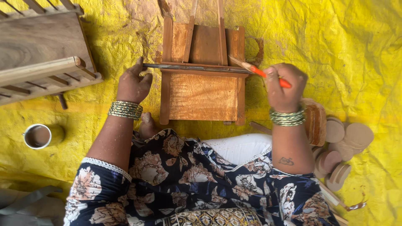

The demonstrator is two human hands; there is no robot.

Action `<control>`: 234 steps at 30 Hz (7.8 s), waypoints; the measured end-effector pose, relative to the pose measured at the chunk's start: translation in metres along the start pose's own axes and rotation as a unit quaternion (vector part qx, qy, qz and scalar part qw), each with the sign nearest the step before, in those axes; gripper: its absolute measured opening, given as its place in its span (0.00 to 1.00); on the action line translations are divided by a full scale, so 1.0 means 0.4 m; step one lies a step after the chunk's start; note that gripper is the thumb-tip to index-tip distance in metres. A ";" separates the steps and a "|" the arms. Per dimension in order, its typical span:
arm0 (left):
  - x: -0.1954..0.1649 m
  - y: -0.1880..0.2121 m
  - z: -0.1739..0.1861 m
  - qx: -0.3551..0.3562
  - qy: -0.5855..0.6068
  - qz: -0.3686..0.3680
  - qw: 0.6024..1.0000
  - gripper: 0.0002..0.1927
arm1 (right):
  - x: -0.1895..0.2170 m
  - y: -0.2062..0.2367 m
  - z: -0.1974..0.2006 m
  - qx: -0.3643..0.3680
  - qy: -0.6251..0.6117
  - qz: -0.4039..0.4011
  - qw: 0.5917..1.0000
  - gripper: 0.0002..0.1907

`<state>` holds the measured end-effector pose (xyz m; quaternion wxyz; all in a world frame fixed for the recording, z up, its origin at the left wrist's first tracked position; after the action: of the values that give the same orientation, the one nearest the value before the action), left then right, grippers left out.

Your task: The person sits on a yellow tarp on the floor and applies stain to miniature wooden furniture pieces with a brush, dipping the brush into a container of stain and coating the surfaces of small wooden chairs, repositioning and turning the pieces to reach different sides.

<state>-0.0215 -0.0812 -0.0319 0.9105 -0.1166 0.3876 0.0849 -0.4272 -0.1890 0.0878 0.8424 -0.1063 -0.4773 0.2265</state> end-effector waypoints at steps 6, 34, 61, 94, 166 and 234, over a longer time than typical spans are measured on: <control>-0.008 -0.008 0.002 -0.058 0.009 0.037 0.998 0.28 | 0.093 0.101 -0.207 0.079 0.108 0.109 0.985 0.04; -0.003 -0.019 0.014 -0.045 0.051 -0.016 0.998 0.26 | 0.121 0.129 -0.179 0.058 0.274 0.119 0.952 0.02; 0.032 -0.052 -0.010 -0.027 0.049 0.041 0.998 0.27 | -0.057 -0.001 -0.099 -0.113 0.064 -0.058 0.990 0.15; 0.025 -0.048 0.035 -0.039 0.133 0.040 0.989 0.26 | 0.050 -0.307 -0.291 0.059 0.271 -0.237 0.931 0.21; 0.039 -0.056 0.020 0.018 0.117 0.059 0.991 0.25 | 0.264 -0.295 -0.506 0.059 0.090 -0.133 0.985 0.22; 0.011 -0.027 0.043 0.053 0.097 0.048 0.993 0.30 | 0.041 0.155 -0.308 0.062 -0.053 -0.087 0.993 0.13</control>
<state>-0.0042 -0.0864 -0.0220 0.8685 -0.0567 0.4830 0.0963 -0.3323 -0.1223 0.0114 0.8376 0.0004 -0.5136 0.1864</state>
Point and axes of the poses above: each hand's wrist, its own y-axis away from the middle knuckle, its own z-axis out of the back of the hand, x = y × z, the point moved 4 cm from there along -y, towards the middle knuckle, and after that the axes turned 11 degrees about -z, right-handed, at the moved point
